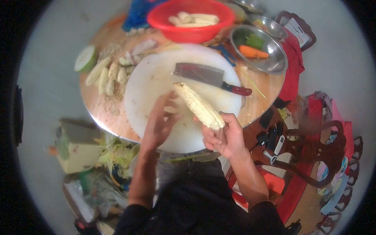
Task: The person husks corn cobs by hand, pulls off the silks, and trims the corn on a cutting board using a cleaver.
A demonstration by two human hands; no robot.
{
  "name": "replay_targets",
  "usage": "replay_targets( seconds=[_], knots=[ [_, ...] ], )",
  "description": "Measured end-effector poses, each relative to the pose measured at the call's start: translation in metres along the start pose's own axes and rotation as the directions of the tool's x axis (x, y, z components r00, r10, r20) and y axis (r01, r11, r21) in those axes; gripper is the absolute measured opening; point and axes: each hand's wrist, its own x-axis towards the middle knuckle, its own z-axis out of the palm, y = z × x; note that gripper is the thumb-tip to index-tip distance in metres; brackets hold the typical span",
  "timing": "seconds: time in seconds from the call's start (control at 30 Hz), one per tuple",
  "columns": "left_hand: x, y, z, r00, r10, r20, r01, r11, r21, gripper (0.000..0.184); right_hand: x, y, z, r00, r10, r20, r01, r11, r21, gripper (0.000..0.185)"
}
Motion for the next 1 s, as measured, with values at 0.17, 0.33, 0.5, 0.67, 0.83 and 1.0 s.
replay_targets(
  seconds=[0.17,0.33,0.5,0.67,0.83,1.0],
  knots=[
    [0.008,0.015,-0.008,0.991,-0.025,0.134,0.108,0.745,-0.659,0.071,0.003,-0.005,-0.004,0.996,0.075,0.045,-0.074,0.997,-0.022,0.067],
    [0.013,0.021,0.008,0.970,-0.155,0.186,0.236,0.427,-0.873,0.061,0.003,0.007,0.015,0.997,-0.041,0.065,0.042,0.999,-0.001,0.068],
    [0.009,0.017,0.019,0.991,-0.109,0.079,0.128,0.593,-0.795,0.048,0.010,0.015,0.003,0.984,-0.178,-0.014,0.161,0.919,-0.360,0.058],
    [0.008,0.025,0.023,0.956,-0.286,0.068,0.224,0.563,-0.796,0.045,0.006,0.027,-0.002,0.942,-0.333,0.037,0.238,0.588,-0.774,0.020],
    [0.008,0.018,0.026,0.934,-0.354,0.046,0.195,0.399,-0.896,0.031,0.009,0.034,0.013,0.946,-0.321,-0.041,0.128,0.489,-0.863,0.025],
    [0.002,0.017,0.027,0.938,-0.345,0.019,0.229,0.580,-0.782,0.036,0.024,0.028,0.014,0.921,-0.335,-0.197,0.087,0.673,-0.735,0.026]
  ],
)
